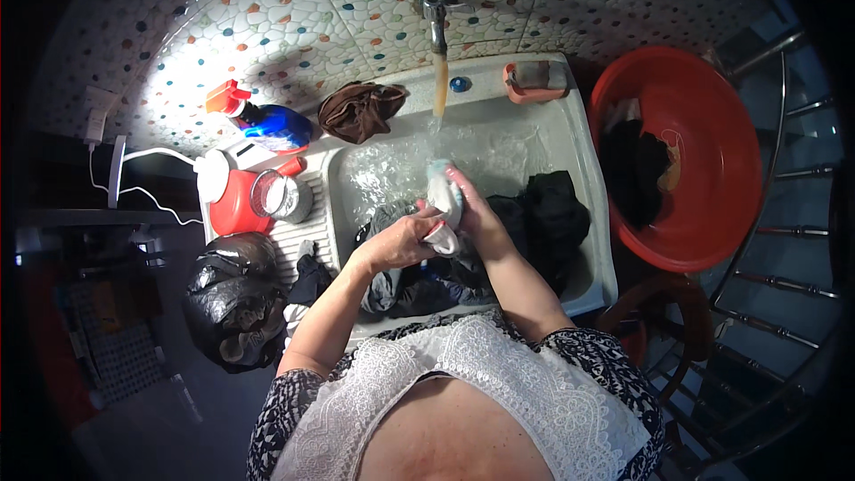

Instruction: Hand washing various items of clothing in a sink with running water.

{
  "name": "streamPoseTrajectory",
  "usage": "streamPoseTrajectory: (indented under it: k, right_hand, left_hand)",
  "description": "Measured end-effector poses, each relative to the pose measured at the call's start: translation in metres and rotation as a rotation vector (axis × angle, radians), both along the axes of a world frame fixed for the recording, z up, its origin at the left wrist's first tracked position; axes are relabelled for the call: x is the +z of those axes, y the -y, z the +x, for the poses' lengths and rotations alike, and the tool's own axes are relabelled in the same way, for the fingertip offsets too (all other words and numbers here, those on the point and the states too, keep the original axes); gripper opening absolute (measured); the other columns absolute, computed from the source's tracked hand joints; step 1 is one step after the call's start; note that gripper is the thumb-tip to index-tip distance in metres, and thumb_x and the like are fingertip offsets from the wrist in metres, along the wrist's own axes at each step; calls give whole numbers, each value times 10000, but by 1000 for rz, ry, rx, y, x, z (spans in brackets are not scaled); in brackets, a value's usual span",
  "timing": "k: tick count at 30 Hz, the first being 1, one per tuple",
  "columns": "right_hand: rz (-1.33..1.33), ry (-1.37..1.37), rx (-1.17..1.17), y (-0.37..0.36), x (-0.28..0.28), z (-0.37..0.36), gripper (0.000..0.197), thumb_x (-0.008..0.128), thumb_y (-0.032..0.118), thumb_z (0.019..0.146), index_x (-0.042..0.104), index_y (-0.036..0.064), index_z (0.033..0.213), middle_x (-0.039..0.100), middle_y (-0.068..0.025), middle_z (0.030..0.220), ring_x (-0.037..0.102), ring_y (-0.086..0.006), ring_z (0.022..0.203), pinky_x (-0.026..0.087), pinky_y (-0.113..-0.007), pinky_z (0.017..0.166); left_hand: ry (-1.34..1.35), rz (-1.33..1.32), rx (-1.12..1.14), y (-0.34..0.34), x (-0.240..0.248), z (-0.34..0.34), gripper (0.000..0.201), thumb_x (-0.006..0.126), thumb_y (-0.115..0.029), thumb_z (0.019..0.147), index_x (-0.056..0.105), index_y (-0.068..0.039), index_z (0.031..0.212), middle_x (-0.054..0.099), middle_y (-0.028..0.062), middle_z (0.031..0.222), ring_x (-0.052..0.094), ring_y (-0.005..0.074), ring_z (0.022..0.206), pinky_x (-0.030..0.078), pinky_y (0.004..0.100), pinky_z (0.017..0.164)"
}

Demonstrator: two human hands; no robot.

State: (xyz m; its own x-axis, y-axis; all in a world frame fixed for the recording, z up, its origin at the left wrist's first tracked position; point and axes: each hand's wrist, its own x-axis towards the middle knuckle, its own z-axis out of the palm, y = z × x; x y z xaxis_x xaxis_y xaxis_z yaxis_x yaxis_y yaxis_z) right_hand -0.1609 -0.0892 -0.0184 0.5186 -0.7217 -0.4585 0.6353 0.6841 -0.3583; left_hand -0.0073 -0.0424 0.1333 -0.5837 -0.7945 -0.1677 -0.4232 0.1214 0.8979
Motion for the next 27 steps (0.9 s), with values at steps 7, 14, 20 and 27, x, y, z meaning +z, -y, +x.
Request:
streamPoseTrajectory:
  k: [7,14,20,27]
  right_hand:
    - [328,-76,183,-44,32,18,277,405,309,843,606,122,875,600,-44,798,550,-158,603,421,-289,511]
    - [217,102,130,-76,77,34,369,391,382,869,589,140,1065,607,-59,1021,597,-232,878,496,-405,666]
    - [126,100,294,-72,84,11,640,484,644,743,540,154,1152,576,-51,1097,580,-223,894,484,-438,627]
    - [215,136,309,-75,86,-17,823,408,758,731,499,85,1195,563,-160,1113,560,-404,895,314,-701,823]
  left_hand:
    - [-714,537,703,20,-46,44,194,583,-210,823,605,-48,928,637,51,813,616,157,749,514,315,689]
    - [-1371,1116,685,-1,-101,21,487,520,-502,851,590,-33,960,631,143,900,616,266,806,516,410,757]
    - [-1258,879,605,-9,-46,0,559,594,-354,814,439,-36,1247,602,176,994,592,311,926,481,461,843]
    - [-961,265,724,-2,-32,7,496,533,-44,801,429,-24,1285,592,10,883,591,121,779,499,269,729]
